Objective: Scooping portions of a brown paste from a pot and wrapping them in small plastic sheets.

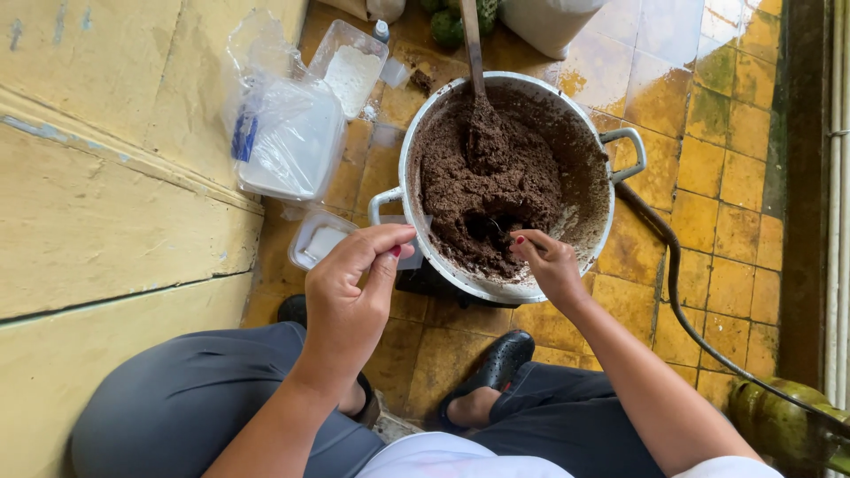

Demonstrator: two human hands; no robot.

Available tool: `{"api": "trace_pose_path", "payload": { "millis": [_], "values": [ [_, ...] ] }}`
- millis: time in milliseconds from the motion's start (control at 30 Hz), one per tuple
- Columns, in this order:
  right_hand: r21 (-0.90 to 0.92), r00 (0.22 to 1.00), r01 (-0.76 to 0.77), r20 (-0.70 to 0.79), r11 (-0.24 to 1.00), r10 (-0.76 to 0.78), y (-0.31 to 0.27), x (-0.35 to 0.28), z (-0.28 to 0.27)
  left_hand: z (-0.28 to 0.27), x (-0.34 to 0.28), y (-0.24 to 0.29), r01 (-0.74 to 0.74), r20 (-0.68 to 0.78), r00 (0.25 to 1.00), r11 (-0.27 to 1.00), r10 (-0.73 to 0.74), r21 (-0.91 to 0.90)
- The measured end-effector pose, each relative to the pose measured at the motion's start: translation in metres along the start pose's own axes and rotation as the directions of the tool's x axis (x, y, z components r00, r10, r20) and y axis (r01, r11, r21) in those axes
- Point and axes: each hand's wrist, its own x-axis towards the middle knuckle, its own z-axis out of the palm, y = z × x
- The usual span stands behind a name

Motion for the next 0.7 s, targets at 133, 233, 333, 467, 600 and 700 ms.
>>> {"api": "trace_pose_path", "payload": {
  "millis": [133,233,333,467,600,700],
  "values": [
    [0.038,0.997,-0.071,0.007,0.997,0.071,0.018,0.008,0.002,0.003,-0.002,-0.003,0.014,0.003,1.000,0.998,-0.014,-0.059],
    [0.181,0.996,-0.083,-0.020,0.980,0.088,0.027,0.011,0.003,0.005,-0.005,-0.005,0.009,0.006,1.000,0.996,-0.009,-0.087],
    [0.275,0.991,-0.126,-0.016,0.953,0.135,0.027,0.010,0.004,0.007,-0.008,-0.005,0.036,0.005,0.999,0.994,-0.035,-0.099],
    [0.504,0.976,-0.152,-0.060,0.850,0.210,0.030,0.012,0.001,0.005,-0.007,-0.007,0.046,0.009,0.999,0.994,-0.046,-0.102],
    [0.489,0.974,-0.168,-0.054,0.856,0.222,0.027,0.012,0.005,0.004,-0.006,-0.007,0.025,0.011,1.000,0.999,-0.025,-0.032],
    [0.510,0.965,-0.200,-0.046,0.837,0.258,0.037,0.017,-0.003,0.003,-0.006,-0.008,-0.016,0.019,1.000,0.999,0.015,0.039]
  ]
}}
